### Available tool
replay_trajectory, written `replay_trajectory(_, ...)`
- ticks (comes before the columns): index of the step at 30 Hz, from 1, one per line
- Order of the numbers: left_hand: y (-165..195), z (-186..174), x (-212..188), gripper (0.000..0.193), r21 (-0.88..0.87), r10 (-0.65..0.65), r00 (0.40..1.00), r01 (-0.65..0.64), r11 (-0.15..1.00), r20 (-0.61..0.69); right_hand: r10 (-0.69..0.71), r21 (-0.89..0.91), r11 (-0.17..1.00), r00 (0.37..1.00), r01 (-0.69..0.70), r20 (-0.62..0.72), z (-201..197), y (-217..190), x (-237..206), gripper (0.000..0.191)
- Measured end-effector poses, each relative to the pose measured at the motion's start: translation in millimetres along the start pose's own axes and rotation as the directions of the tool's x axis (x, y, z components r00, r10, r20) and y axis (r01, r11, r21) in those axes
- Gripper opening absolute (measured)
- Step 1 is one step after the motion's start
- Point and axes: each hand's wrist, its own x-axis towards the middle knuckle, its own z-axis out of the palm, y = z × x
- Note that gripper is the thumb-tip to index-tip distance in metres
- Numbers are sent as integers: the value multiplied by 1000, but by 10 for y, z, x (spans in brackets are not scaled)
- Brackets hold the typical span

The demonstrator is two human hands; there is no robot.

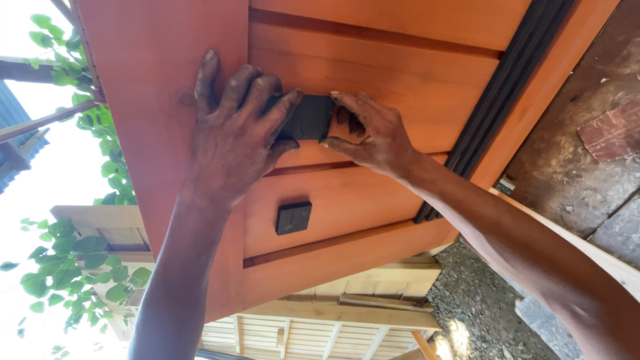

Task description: The person hammers nails to attach a black metal strip along the edge of an orange wooden door. They then place and hammer small black rectangular blocks onto the door surface near the strip.

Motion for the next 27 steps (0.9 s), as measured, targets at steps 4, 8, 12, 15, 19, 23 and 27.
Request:
replay_trajectory(4, 30, -93, 43, 90, -23, -18, 1000, 18, 1000, 15, -1, -12, 1000, 999, 0, -39, 5, -22, 19, 75)
replay_trajectory(8, -43, -378, -43, 85, -202, -58, 988, 27, 979, -146, -17, 14, 1000, 999, 18, -31, 6, -22, 35, 76)
replay_trajectory(12, -274, -615, -269, 55, -125, -138, 945, 105, 987, -295, 27, -12, 1000, 999, -27, -21, 27, -6, -4, 75)
replay_trajectory(15, -355, -592, -331, 54, -77, -125, 955, 108, 991, -269, -53, -81, 996, 998, 49, -41, 50, 5, -39, 74)
replay_trajectory(19, -258, -472, -231, 54, -118, -48, 983, 28, 993, -176, -18, -49, 999, 999, 16, -36, 47, 4, -33, 75)
replay_trajectory(23, -115, -432, -110, 71, -134, -23, 993, 7, 991, -118, -12, -58, 998, 1000, 11, -22, 10, -16, 16, 75)
replay_trajectory(27, -76, -457, -124, 69, -104, -76, 995, 69, 992, -59, 12, -67, 998, 1000, -13, -17, 10, -36, 49, 75)
